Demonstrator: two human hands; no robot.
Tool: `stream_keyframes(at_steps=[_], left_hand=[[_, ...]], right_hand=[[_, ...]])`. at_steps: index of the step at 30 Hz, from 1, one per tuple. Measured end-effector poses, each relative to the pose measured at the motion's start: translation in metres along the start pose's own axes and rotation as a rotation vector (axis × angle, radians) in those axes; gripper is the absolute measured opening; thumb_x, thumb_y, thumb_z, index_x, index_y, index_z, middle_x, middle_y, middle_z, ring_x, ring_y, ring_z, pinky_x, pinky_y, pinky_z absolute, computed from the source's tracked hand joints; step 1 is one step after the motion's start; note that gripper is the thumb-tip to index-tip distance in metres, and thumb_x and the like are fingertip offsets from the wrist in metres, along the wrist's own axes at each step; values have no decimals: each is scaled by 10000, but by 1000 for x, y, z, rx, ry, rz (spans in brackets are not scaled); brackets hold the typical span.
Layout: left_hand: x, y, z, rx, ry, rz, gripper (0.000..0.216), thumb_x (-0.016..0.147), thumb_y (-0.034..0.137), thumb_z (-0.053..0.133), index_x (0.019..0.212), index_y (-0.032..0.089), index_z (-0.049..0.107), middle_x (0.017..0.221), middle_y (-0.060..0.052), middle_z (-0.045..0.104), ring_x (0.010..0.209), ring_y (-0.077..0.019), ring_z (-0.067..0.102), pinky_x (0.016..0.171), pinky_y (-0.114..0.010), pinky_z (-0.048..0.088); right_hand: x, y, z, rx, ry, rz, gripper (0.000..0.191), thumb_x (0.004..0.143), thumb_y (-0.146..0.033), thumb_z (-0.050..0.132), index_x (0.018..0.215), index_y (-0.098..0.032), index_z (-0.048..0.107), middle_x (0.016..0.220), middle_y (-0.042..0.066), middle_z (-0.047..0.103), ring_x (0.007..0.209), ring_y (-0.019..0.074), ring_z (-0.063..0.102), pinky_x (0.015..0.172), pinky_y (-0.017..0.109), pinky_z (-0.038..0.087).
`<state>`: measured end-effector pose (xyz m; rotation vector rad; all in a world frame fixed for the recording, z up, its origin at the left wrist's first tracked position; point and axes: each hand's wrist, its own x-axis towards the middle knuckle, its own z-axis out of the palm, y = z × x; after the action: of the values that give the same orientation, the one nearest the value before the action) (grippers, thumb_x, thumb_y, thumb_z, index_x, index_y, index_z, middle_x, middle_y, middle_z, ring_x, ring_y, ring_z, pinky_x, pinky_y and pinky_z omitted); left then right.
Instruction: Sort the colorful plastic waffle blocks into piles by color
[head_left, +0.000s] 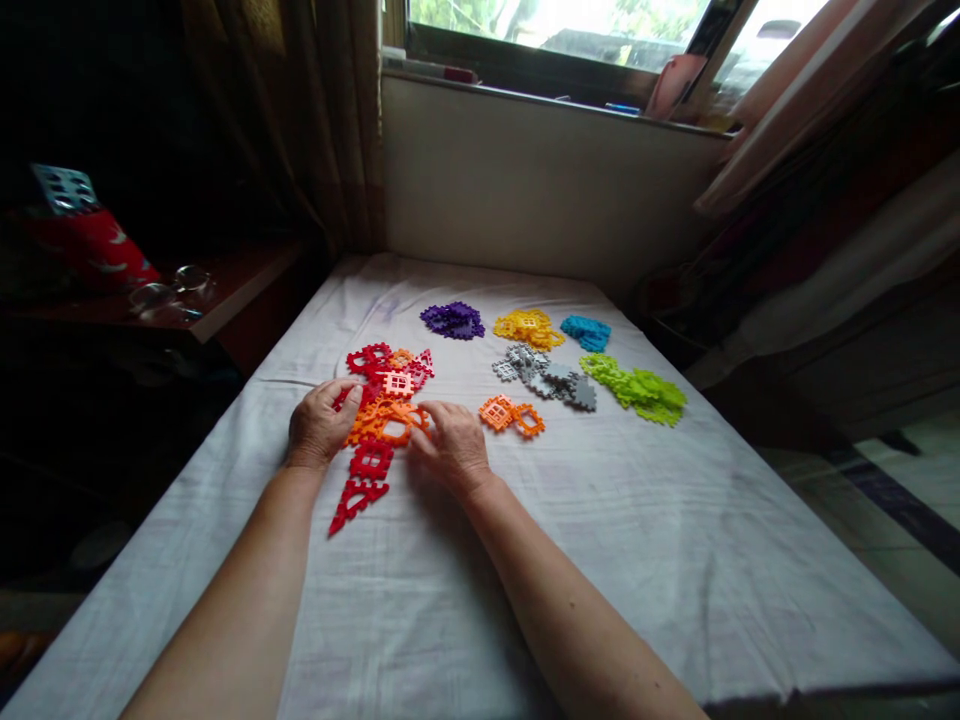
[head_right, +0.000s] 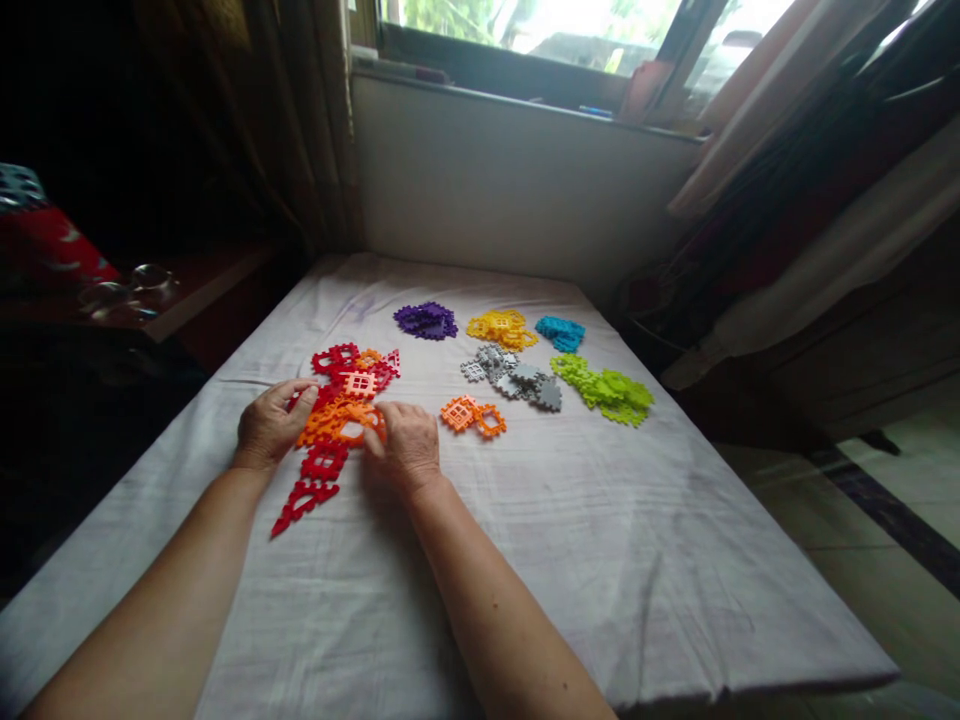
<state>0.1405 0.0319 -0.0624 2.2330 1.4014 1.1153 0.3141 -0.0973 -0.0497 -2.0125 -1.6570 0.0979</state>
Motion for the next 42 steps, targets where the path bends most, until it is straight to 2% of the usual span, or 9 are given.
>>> stream_keyframes(at_steps=[7,13,17,20,27,31,34,37,42], left_hand=[[-2,1,3,13,-76,127,319,848,446,492,910,238,725,1061,-59,767,1028,-218,689,991,-324,500],[-1,-4,5,59,-178,237,262,820,418,570,926,249,740,1155,-63,743,1148,-244,645,1080,-410,446],[-5,-2,11,89,-207,241,274,815,437,611,968,259,752,1177,-63,737,1191,-264,620,1101,-449,413],[-11,10,15,114,-279,263,272,828,446,614,989,281,759,1211,-49,726,1242,-272,583,1127,-471,367],[-24,35,17,215,-375,301,490,848,503,616,1307,330,626,1423,-53,598,1383,-287,459,1207,-535,189],[-27,32,8,363,-445,234,841,729,629,693,1469,297,472,1620,-113,331,1508,-377,223,1212,-579,95],[-28,24,-1,440,-511,171,1069,652,679,723,1557,281,317,1668,-147,184,1529,-419,106,1206,-593,57],[-26,15,-7,472,-564,135,1120,631,695,720,1574,298,262,1680,-143,131,1534,-421,65,1202,-589,49],[-19,7,-17,544,-644,58,1189,585,708,730,1581,284,237,1678,-152,132,1536,-416,48,1196,-596,70]], right_hand=[[4,76,-46,-170,168,298,309,903,-312,588,1183,-221,683,1202,95,699,1093,259,608,927,385,431],[2,108,-42,-190,236,354,266,899,-359,609,1094,-221,726,1153,103,727,1073,289,623,893,413,424],[1,106,-35,-143,355,262,246,899,-336,603,1059,-210,742,1254,105,693,1145,293,591,957,422,395],[-1,89,-29,-83,370,121,228,910,-290,567,1034,-213,741,1210,81,711,1134,260,588,982,391,380],[-2,35,-12,-69,6,-140,272,939,-333,567,1166,-244,687,1210,53,714,1132,232,575,1000,370,384],[-3,28,-7,-117,-93,-160,206,953,-324,554,1066,-255,712,1121,37,736,1076,235,580,943,367,397],[-4,31,-8,-130,-78,-160,192,957,-307,541,999,-249,720,1023,41,744,1012,229,588,899,355,394],[-3,40,-15,-125,4,-131,178,938,-289,560,1010,-243,716,1025,46,738,1013,229,586,903,354,385],[-4,67,-31,-158,186,64,150,914,-281,595,961,-229,727,1049,71,727,1018,249,569,910,379,376]])
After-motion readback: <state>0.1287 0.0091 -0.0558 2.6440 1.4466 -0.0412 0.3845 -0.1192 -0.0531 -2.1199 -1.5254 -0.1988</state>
